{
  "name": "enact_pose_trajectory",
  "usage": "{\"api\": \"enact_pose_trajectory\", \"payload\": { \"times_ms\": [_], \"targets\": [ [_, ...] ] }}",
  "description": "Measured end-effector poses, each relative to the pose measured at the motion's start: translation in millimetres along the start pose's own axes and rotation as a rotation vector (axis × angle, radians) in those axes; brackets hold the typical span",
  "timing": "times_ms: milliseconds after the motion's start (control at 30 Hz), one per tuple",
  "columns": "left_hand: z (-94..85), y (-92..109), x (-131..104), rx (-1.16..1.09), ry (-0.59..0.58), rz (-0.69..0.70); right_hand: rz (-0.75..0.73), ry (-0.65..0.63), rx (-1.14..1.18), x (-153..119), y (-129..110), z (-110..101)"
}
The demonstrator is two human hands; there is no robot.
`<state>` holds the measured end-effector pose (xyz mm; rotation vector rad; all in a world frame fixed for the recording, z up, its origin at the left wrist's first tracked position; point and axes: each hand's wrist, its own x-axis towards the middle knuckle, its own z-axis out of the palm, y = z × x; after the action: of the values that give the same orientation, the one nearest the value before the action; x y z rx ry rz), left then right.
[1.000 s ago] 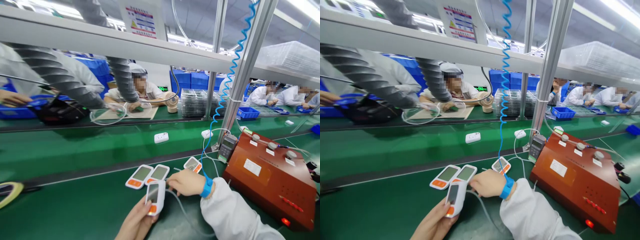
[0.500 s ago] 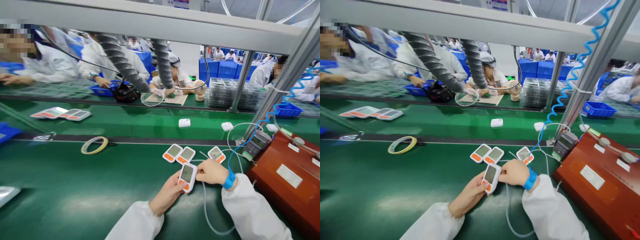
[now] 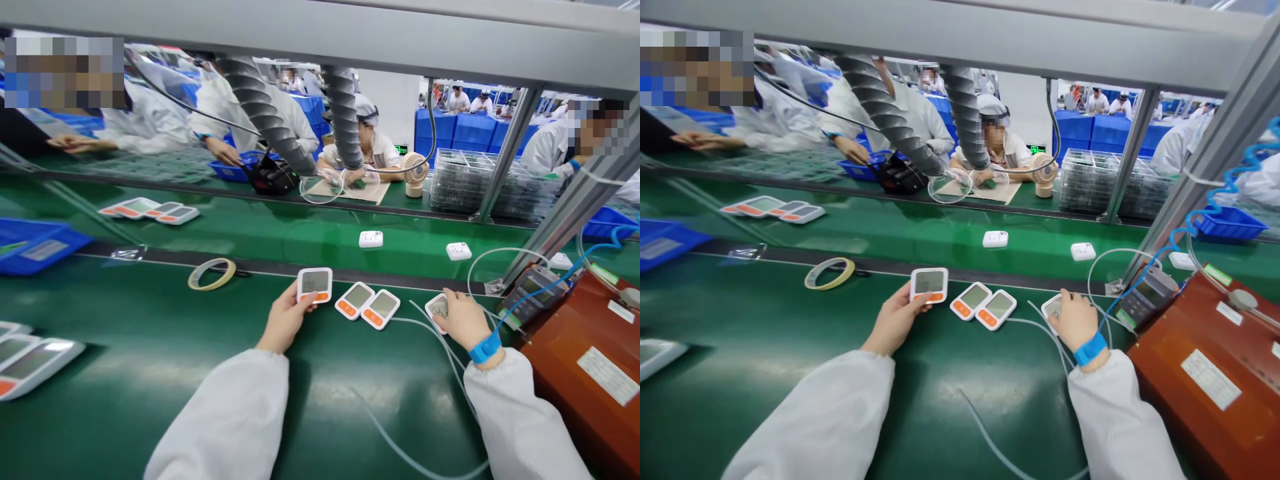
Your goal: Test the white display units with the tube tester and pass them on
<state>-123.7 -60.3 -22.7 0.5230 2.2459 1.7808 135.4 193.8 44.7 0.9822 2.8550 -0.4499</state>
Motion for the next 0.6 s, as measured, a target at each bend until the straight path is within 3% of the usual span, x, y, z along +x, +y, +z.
{"api": "enact_pose_trajectory", "payload": {
  "times_ms": [133,267,367,433,500,600],
  "targets": [
    [10.7,-9.2,6.6,0.359,0.047,0.081,0.027,-0.025,-0.001,6.0,7.3,8.5],
    [19.1,-8.0,1.7,0.423,0.107,0.142,0.034,-0.026,0.007,6.7,6.5,3.9],
    [28.6,3.3,-20.6,0.422,0.183,0.221,0.037,0.002,0.020,0.9,2.8,-8.0],
    [42.8,15.5,-48.3,0.342,0.137,0.253,-0.003,0.029,0.096,-6.1,-2.3,-15.6],
    [64.1,29.1,-82.0,0.043,-0.132,0.181,-0.101,0.028,0.254,-14.1,-9.7,-19.7],
    [99.8,45.9,-124.9,-0.454,-0.663,-0.047,-0.253,-0.045,0.497,-23.6,-20.9,-19.4]
  ]
}}
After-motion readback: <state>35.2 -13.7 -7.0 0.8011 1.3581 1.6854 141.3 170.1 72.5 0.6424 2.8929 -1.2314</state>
